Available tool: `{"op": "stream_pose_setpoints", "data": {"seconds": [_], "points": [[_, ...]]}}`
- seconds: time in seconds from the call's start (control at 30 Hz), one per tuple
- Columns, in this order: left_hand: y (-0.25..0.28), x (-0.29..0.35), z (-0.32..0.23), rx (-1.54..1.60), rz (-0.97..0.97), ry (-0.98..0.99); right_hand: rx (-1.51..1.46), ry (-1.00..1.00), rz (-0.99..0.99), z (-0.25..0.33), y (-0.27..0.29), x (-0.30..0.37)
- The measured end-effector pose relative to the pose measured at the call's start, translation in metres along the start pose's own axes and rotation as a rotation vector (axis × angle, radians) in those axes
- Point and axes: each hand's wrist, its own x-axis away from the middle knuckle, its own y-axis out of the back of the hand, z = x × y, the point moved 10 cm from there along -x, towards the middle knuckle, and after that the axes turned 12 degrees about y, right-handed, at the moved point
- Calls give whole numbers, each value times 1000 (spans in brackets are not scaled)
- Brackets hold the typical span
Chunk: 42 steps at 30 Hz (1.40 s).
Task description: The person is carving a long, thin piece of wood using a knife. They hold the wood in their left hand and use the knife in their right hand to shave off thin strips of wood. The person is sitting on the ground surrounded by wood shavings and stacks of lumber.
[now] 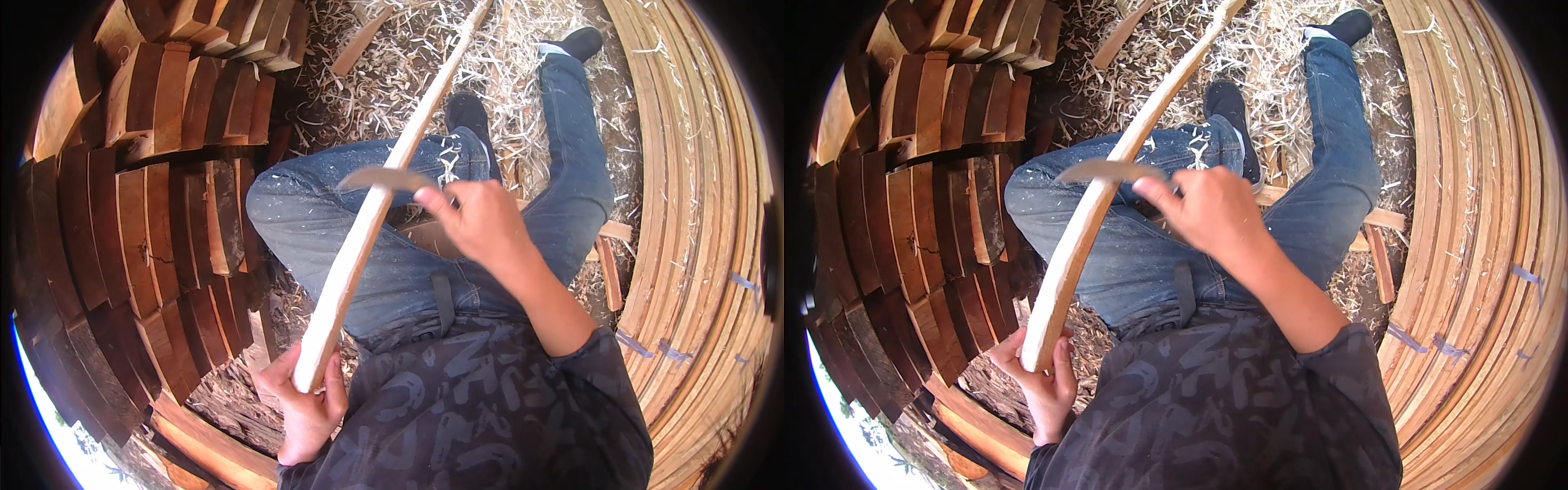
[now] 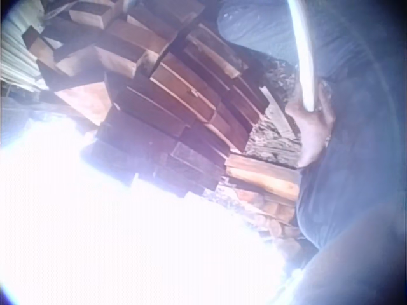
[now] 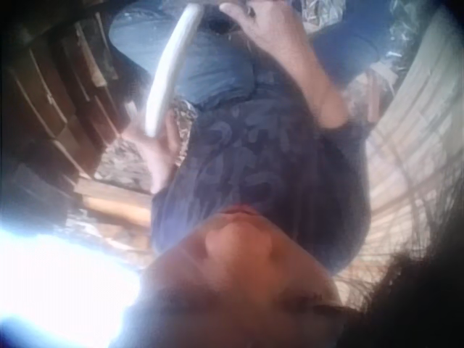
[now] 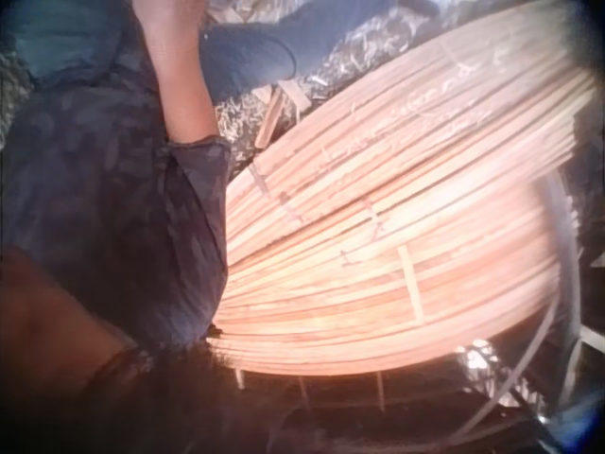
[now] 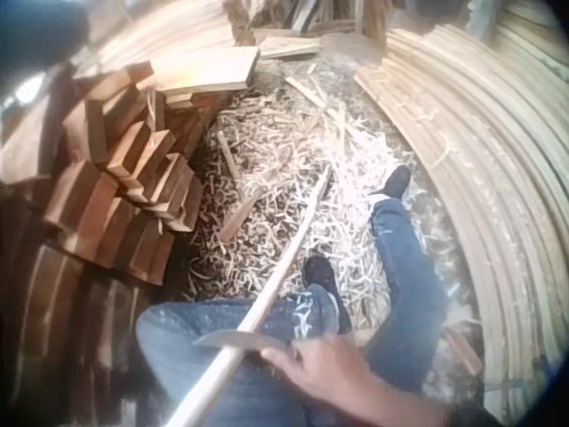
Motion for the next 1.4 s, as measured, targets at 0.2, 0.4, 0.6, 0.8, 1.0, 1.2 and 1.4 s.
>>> {"op": "stream_pose_setpoints", "data": {"seconds": [0.2, 0.4, 0.6, 0.8, 1.0, 1.2, 1.4], "points": [[-7, 2, -19, -23, 31, -86, -86, -202, -33, -62, -10, -9], [-3, -1, -5, -57, -9, -27, -130, -138, -84, -43, -8, -1], [-8, 3, -26, 81, 71, -86, -43, 72, -138, -8, 9, 9], [-1, 1, -36, -42, 2, -100, -121, -180, -125, -65, 5, -5], [-7, 5, -32, 92, 88, -100, -181, 54, -88, 19, 12, 16], [-18, 12, -54, -15, 137, -196, -62, -154, -155, -77, 14, -4], [9, -4, -52, -141, -104, -132, -312, -157, -108, -38, -2, 10]]}}
